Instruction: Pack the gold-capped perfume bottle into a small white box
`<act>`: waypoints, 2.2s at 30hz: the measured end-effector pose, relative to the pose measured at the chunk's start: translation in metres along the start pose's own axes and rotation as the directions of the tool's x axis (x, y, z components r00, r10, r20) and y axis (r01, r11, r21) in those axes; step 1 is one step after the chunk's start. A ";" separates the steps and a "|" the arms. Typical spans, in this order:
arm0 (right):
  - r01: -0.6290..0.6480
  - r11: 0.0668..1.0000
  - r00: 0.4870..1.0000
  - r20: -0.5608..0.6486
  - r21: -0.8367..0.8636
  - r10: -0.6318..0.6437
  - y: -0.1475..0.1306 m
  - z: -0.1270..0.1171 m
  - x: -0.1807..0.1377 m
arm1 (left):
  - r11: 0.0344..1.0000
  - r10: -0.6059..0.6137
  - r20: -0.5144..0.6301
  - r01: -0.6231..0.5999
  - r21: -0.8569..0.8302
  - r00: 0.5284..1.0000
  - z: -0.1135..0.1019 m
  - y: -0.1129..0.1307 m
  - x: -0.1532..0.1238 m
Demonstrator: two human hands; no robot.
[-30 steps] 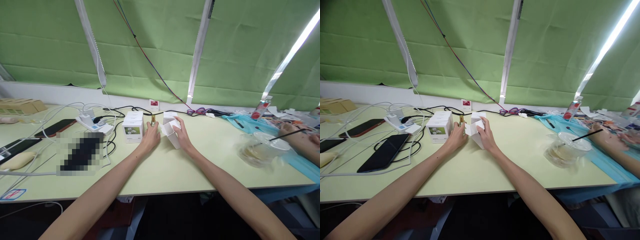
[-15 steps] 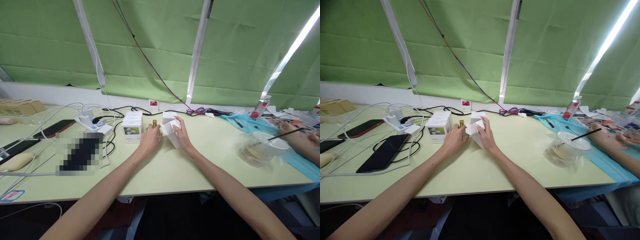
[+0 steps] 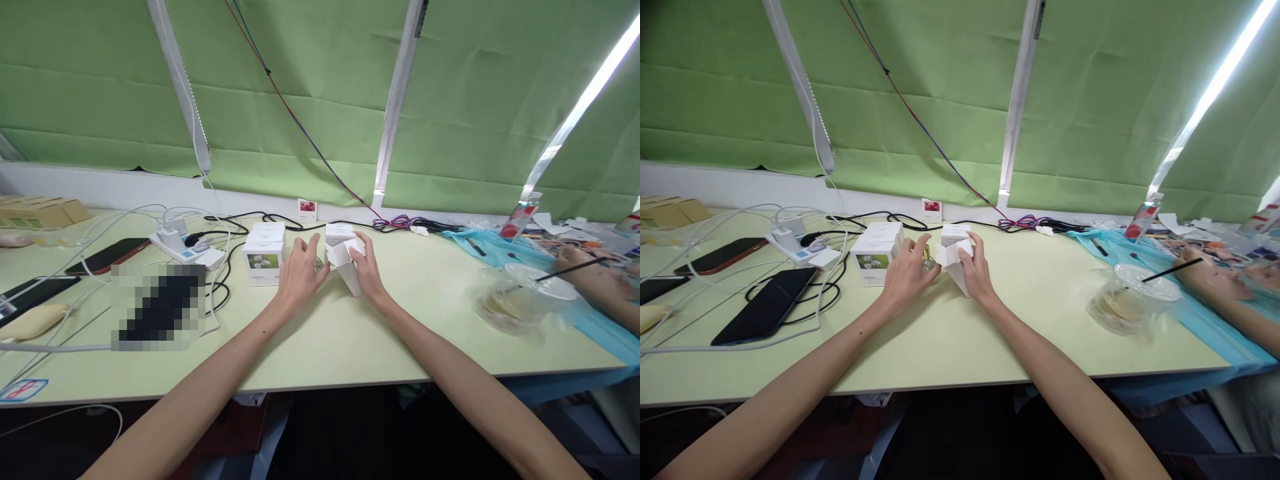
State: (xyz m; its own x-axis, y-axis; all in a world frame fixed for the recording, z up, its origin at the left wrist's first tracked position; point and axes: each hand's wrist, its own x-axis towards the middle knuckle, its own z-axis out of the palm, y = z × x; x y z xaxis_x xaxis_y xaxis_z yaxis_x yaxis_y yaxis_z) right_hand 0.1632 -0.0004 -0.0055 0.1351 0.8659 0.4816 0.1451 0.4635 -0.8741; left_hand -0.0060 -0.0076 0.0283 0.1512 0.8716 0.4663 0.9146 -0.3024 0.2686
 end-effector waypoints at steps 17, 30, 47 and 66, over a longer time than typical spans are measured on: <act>-0.046 0.998 0.998 -0.045 0.044 0.048 0.009 -0.001 0.006 | 0.952 -0.062 0.166 0.108 -0.288 0.984 0.018 -0.013 -0.002; -0.064 0.990 0.993 -0.094 0.130 0.076 0.012 -0.003 0.010 | 0.959 -0.048 0.244 0.113 -0.260 0.969 0.017 -0.012 0.002; -0.009 0.995 1.000 -0.029 -0.099 0.006 -0.007 -0.003 -0.001 | 0.922 -0.041 0.244 0.131 -0.364 0.969 0.022 -0.016 0.003; 0.106 0.991 0.994 0.005 -0.084 -0.106 -0.006 0.001 -0.001 | 0.905 -0.059 0.124 0.105 -0.413 0.991 0.028 -0.021 0.006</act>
State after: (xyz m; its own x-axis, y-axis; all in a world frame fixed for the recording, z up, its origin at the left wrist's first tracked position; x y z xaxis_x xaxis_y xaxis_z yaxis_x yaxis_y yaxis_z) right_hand 0.1613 -0.0039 -0.0002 0.1138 0.8130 0.5710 0.2400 0.5352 -0.8099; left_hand -0.0142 0.0146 0.0013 0.1426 0.9289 0.3417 0.6884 -0.3411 0.6400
